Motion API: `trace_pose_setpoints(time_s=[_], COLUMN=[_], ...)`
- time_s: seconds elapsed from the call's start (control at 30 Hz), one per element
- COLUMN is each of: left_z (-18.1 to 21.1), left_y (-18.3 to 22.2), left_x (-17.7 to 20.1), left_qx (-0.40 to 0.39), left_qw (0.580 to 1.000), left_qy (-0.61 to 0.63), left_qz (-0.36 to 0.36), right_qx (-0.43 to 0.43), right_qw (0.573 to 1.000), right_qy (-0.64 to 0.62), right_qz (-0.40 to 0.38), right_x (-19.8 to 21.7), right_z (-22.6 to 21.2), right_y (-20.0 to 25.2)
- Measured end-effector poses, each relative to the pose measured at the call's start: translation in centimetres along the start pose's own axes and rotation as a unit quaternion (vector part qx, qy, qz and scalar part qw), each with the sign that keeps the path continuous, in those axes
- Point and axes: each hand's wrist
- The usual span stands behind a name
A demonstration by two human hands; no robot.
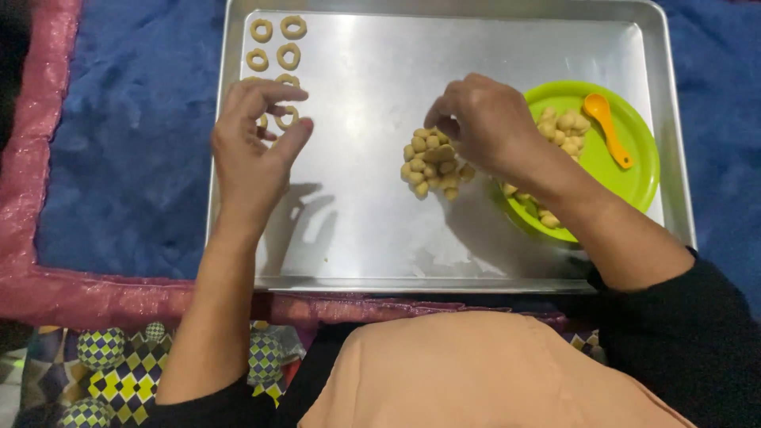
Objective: Forming small rings from dough by rolling pieces into cylinders and joining the ends on a baking tray.
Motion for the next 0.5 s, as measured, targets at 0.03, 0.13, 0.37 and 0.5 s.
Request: trace_pose_setpoints(time_s=[0.03, 0.13, 0.37, 0.5], left_z=[0.6, 2.1, 3.4, 3.0], left_y=[-0.9, -3.6, -7.1, -6.4], left_x=[-1.0, -4.3, -12.4, -14.5], left_qx=[-0.002, -0.024, -0.028, 0.051], left_qw=[1.0, 0.997, 0.946, 0.887], left_qy=[0.002, 0.063, 0.319, 0.448], left_qz=[-0.002, -0.022, -0.057, -0.096], right_qx=[-0.003, 0.032, 0.094, 0.053], right_qw=[1.0, 0.999, 0.979, 0.993], right_qy=[0.001, 0.035, 0.158, 0.03], right_qz=[0.001, -0.011, 0.086, 0.103], right_x=[-0.5, -1.8, -4.8, -4.1], right_z=[0.1, 0.1, 0.7, 0.4], right_y=[0.9, 3.2, 5.8, 5.9])
Point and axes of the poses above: each hand's wrist, its own y-axis away from the middle knuckle, its own x-axis out of the back of the hand, z = x × y, and after that the axes turned 11 degrees about -z, right-handed
